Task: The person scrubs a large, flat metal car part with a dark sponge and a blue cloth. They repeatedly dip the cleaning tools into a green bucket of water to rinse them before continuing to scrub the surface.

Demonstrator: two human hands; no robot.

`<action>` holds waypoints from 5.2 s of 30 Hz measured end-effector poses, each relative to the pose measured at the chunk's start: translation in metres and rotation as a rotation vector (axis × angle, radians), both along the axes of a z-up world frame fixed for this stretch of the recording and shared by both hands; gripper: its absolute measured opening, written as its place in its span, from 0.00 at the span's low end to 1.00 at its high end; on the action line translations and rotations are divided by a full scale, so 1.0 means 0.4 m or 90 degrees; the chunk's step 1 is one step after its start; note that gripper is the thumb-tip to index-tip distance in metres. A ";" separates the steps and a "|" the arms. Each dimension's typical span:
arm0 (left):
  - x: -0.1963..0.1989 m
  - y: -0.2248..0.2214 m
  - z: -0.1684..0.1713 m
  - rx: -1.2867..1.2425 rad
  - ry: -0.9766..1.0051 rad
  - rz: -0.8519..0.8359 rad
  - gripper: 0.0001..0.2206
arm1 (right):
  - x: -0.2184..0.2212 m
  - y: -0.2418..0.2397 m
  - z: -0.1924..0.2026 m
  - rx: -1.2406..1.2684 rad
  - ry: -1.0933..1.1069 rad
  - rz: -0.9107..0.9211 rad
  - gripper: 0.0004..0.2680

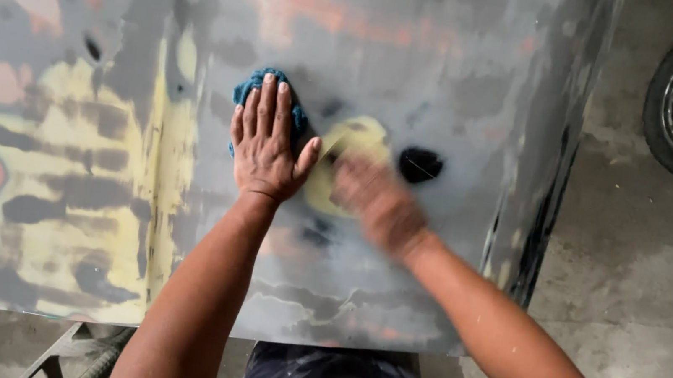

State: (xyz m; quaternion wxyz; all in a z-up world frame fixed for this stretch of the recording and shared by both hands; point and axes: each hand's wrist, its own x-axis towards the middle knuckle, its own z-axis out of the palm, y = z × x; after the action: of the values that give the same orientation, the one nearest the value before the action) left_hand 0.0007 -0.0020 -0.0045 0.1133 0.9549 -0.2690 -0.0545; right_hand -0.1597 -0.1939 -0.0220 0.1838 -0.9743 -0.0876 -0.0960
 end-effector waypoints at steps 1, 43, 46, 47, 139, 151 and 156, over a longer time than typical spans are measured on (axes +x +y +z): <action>0.000 -0.002 -0.001 -0.001 0.000 0.000 0.41 | -0.009 -0.020 -0.027 -0.001 0.000 0.000 0.18; -0.002 -0.005 0.005 0.002 0.005 -0.006 0.41 | -0.102 0.002 -0.046 0.088 0.136 0.039 0.29; 0.003 0.004 0.006 0.001 0.008 0.005 0.42 | -0.140 -0.121 -0.102 0.029 0.176 0.113 0.28; 0.002 0.004 0.003 -0.006 0.003 -0.004 0.42 | -0.109 -0.168 -0.089 -0.066 0.140 -0.026 0.27; -0.569 0.041 -0.002 -0.113 0.086 -0.289 0.32 | -0.381 0.035 0.022 0.000 0.167 -0.311 0.25; -0.732 -0.270 -0.060 -0.095 -0.014 -0.045 0.28 | -0.503 -0.258 0.002 0.062 0.153 0.024 0.23; -0.909 -0.360 -0.053 -0.049 0.050 0.142 0.32 | -0.494 -0.346 0.000 0.077 0.120 0.108 0.21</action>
State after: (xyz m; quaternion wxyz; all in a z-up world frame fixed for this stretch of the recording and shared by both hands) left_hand -0.3628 -0.1459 -0.0255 0.1654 0.9710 -0.1586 -0.0685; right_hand -0.3574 -0.3324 -0.0221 0.2568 -0.9553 -0.1461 0.0069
